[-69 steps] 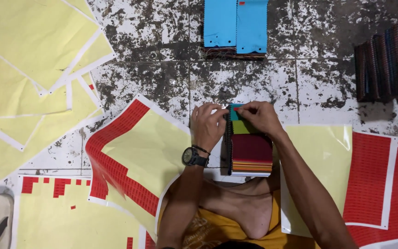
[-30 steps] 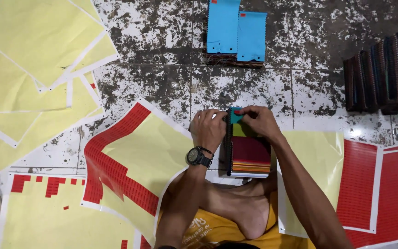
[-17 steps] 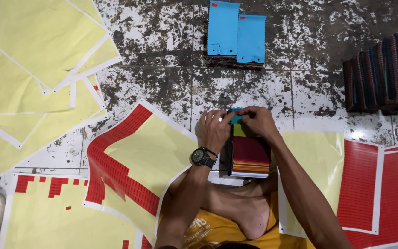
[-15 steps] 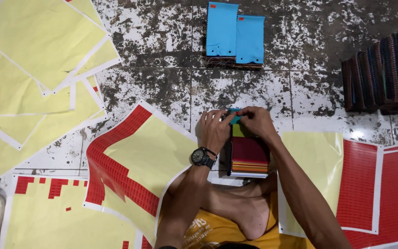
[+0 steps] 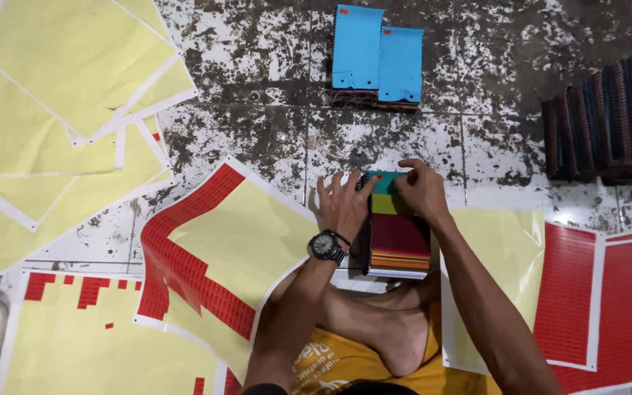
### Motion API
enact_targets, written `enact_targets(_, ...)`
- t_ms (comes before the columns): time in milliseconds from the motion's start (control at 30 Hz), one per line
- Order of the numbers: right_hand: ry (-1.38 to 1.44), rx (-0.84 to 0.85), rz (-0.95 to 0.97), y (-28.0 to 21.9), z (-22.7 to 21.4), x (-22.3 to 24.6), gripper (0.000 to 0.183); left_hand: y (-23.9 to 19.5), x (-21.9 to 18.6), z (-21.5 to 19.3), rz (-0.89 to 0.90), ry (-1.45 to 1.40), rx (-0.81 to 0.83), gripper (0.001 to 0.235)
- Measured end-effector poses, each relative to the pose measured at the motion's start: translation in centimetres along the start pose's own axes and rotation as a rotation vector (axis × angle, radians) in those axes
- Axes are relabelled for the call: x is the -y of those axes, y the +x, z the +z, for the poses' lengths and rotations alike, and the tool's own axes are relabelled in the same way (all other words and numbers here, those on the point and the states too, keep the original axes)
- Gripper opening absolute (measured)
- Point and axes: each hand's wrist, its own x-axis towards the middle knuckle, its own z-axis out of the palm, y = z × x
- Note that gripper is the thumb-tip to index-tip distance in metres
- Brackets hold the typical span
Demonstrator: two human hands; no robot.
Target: The person assembles notebooks by hand, peeling red adhesive strips from yellow backing sheets and applying them to the spines of stacked notebooks. They handle multiple notebooks of different colors and repeatedly peel and apply adhesive strips.
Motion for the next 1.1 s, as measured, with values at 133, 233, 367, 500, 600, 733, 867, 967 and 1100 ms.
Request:
enact_targets(133,-0.11,-0.021,-0.232,-0.2,-1.2,0.1,0.037,0.2,0.3,0.5,0.004,-0.111,-0.035,0.037)
enact_targets(233,-0.247,-0.046,-0.369,0.6,0.1,-2.0,0.025,0.4,0.5,0.1,0.056,-0.135,0.028,0.038)
enact_targets(367,-0.315,-0.128,-0.436,0.8,1.2,-3.2,0.015,0.7,0.3,-0.8,0.067,-0.135,0.025,0.04)
enact_targets(500,-0.218,-0.128,-0.456,1.7,1.8,-3.9,0.013,0.8,1.1,1.9,0.014,-0.29,0.043,0.036)
enact_targets(600,-0.248,-0.162,-0.56,0.9,0.7,-2.2,0.01,0.8,1.7,0.9,-0.098,-0.496,0.007,0.046)
enact_targets(733,-0.269,-0.246,-0.627,1.2,1.2,-2.5,0.003,1.2,1.4,-2.7,-0.219,-0.7,-0.035,0.043)
enact_targets(867,-0.355,-0.35,-0.721,1.2,1.5,-2.1,0.014,0.8,1.4,-3.5,-0.268,-0.762,-0.085,0.04)
enact_targets(967,-0.313,-0.294,-0.747,1.5,1.3,-2.6,0.012,1.2,0.9,-3.7,-0.315,-0.894,-0.117,0.035)
enact_targets(1100,-0.002,0.232,-0.614,-1.3,-3.4,0.5,0.007,2.4,0.4,-6.7,-0.61,-1.295,0.065,0.036)
